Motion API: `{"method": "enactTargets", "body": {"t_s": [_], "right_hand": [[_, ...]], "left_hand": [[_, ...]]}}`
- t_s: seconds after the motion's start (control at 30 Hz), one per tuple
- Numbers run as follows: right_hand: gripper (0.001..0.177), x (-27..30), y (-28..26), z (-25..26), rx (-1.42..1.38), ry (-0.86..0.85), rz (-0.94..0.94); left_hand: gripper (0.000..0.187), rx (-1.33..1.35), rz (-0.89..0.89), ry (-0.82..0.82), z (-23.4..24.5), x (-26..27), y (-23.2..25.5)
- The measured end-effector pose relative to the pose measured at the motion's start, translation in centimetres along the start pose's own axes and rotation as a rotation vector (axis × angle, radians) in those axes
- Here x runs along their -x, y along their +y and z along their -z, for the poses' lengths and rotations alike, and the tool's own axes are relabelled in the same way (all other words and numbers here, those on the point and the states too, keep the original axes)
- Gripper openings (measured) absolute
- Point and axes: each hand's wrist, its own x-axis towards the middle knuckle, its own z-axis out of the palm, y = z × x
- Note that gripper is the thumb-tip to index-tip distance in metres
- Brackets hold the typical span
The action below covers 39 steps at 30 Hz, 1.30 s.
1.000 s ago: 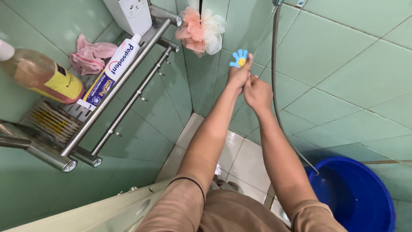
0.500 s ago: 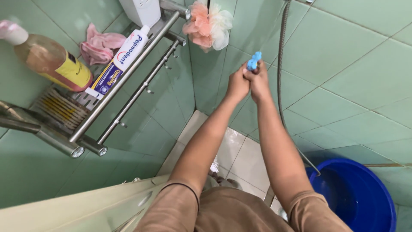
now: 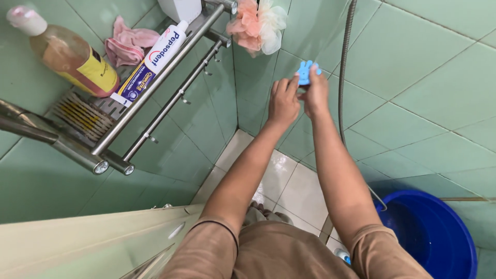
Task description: Rinsing the bathroom floor and moving equipment like buckets and a baby bathtub.
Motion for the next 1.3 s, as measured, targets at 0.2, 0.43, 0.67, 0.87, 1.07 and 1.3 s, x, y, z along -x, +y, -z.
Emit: {"method": "enactTargets", "body": {"t_s": [0.2, 0.43, 0.67, 0.87, 1.07, 1.3], "right_hand": [[0.052, -3.2, 1.4, 4.1, 0.105, 0.140, 0.053], [0.039, -0.8, -3.8, 1.7, 0.304, 0.025, 0.080], [0.016, -1.8, -5.1, 1.8, 0.581, 0.107, 0.141], [0.017, -1.5, -3.4, 2.2, 0.328, 0.244, 0.230], [0.027, -1.2, -7.2, 1.1, 1.221, 0.135, 0.543], [0.019, -1.2, -10.4, -0.5, 1.065, 0.253, 0.690]], "left_hand": [[0.035, 0.642, 0.604, -0.036, -4.9, 0.4, -1.0], [0.034, 0.313, 0.628, -0.253, -1.3, -2.6, -0.1], [0.027, 1.194, 0.791, -0.549, -9.7, 0.0, -9.0], [0.021, 0.274, 0.375, -0.363, -5.5, -1.9, -3.0], [0.021, -0.033, 0.251, -0.282, -2.5, -2.2, 1.0], [0.027, 0.049, 0.245, -0.304, 0.0, 2.1, -4.3]]}}
